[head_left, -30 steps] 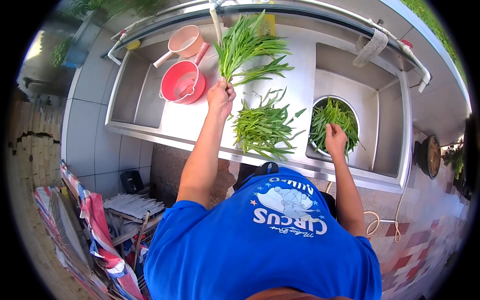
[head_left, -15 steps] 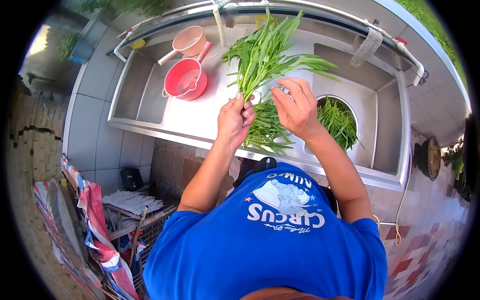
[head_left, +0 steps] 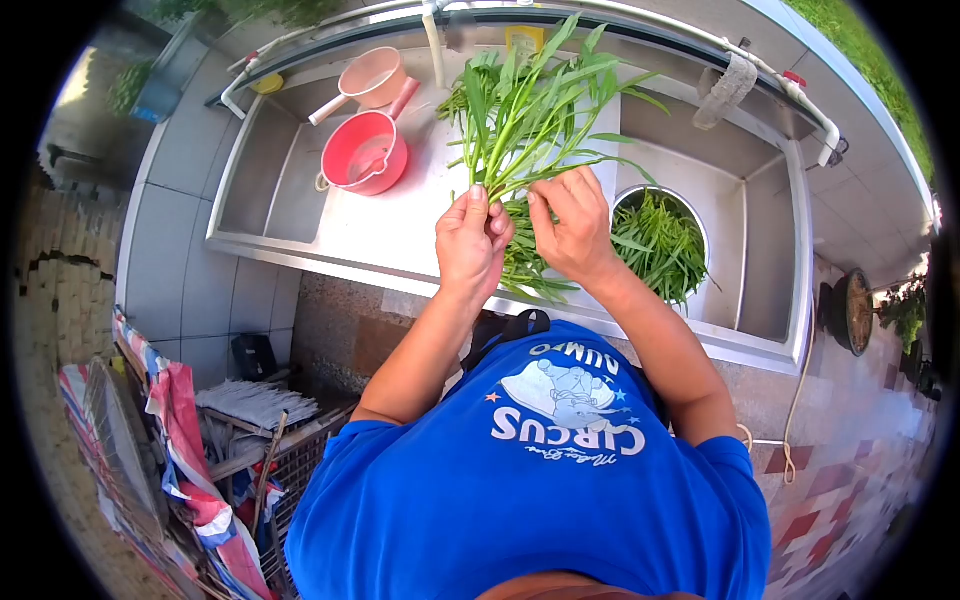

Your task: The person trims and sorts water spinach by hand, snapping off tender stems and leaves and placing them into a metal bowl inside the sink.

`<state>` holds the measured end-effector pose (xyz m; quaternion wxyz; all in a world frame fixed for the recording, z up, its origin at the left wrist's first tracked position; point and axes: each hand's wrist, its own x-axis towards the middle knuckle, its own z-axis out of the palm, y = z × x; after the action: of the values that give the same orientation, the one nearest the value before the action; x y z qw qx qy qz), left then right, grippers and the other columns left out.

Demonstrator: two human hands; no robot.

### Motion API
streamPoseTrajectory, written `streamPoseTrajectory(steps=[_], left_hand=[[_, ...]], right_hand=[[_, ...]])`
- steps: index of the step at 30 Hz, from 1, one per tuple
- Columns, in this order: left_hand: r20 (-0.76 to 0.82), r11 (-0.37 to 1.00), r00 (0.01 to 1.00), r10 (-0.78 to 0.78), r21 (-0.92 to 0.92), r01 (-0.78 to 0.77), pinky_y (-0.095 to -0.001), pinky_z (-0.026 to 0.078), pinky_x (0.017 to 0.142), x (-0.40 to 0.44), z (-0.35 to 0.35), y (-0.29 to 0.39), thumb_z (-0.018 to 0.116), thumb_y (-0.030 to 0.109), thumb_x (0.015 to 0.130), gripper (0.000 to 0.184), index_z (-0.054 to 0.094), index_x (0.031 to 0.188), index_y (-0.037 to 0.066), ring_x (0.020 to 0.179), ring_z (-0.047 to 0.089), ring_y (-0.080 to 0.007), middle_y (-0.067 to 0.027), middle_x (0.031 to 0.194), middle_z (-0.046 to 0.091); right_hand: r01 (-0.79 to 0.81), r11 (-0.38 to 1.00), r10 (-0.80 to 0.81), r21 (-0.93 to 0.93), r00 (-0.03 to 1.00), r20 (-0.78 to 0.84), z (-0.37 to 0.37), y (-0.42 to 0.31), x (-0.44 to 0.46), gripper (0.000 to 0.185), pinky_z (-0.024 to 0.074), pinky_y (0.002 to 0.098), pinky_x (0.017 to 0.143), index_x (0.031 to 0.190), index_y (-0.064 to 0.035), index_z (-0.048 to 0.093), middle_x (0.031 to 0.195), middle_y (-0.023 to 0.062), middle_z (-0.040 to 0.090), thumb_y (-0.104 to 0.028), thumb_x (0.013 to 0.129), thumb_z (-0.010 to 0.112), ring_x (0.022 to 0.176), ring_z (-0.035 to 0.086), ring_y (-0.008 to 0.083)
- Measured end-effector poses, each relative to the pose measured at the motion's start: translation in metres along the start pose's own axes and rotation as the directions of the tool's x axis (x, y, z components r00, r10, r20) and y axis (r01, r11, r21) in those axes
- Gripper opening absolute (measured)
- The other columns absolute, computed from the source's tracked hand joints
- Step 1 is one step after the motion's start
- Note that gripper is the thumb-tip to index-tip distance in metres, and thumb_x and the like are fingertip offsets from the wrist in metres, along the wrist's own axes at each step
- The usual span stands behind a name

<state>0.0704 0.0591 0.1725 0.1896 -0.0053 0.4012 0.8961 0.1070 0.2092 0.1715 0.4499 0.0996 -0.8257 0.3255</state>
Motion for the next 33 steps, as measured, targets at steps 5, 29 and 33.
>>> streamPoseTrajectory(steps=[5, 29, 33], left_hand=[[-0.023, 0.998, 0.999, -0.037, 0.050, 0.038, -0.0241, 0.036, 0.054, -0.006, 0.005, -0.004, 0.049, 0.022, 0.111, 0.026, 0.054, 0.096, 0.002, 0.066, 0.043, -0.0105, -0.0038, 0.082, 0.052], [0.056, 0.966, 0.991, 0.121, 0.224, -0.130, -0.0247, 0.035, 0.053, -0.024, -0.006, -0.001, 0.049, 0.024, 0.112, 0.028, 0.054, 0.092, 0.004, 0.061, 0.042, -0.0090, -0.0010, 0.073, 0.049], [0.084, 0.955, 0.990, 0.110, 0.267, -0.129, -0.0248, 0.034, 0.052, -0.022, -0.012, -0.002, 0.050, 0.024, 0.111, 0.030, 0.055, 0.090, 0.004, 0.059, 0.042, -0.0087, -0.0007, 0.072, 0.049]], right_hand=[[-0.377, 0.901, 0.391, 0.215, 0.920, -0.027, 0.008, -0.011, -0.011, 0.003, 0.0457, 0.0370, 0.066, 0.083, 0.0025, 0.067, 0.072, 0.0091, 0.061, 0.006, 0.083, 0.066, 0.068, 0.055, 0.0233], [0.230, 0.972, -0.212, -0.052, 0.949, 0.234, -0.017, -0.016, 0.039, 0.008, 0.0507, 0.0393, 0.064, 0.085, -0.0059, 0.071, 0.086, 0.0084, 0.063, -0.011, 0.080, 0.075, 0.082, 0.059, 0.0283], [0.179, 0.981, -0.134, -0.079, 0.909, 0.395, -0.026, -0.023, 0.046, 0.007, 0.0492, 0.0410, 0.062, 0.084, -0.0085, 0.074, 0.080, 0.0086, 0.059, -0.015, 0.081, 0.074, 0.078, 0.057, 0.0286]])
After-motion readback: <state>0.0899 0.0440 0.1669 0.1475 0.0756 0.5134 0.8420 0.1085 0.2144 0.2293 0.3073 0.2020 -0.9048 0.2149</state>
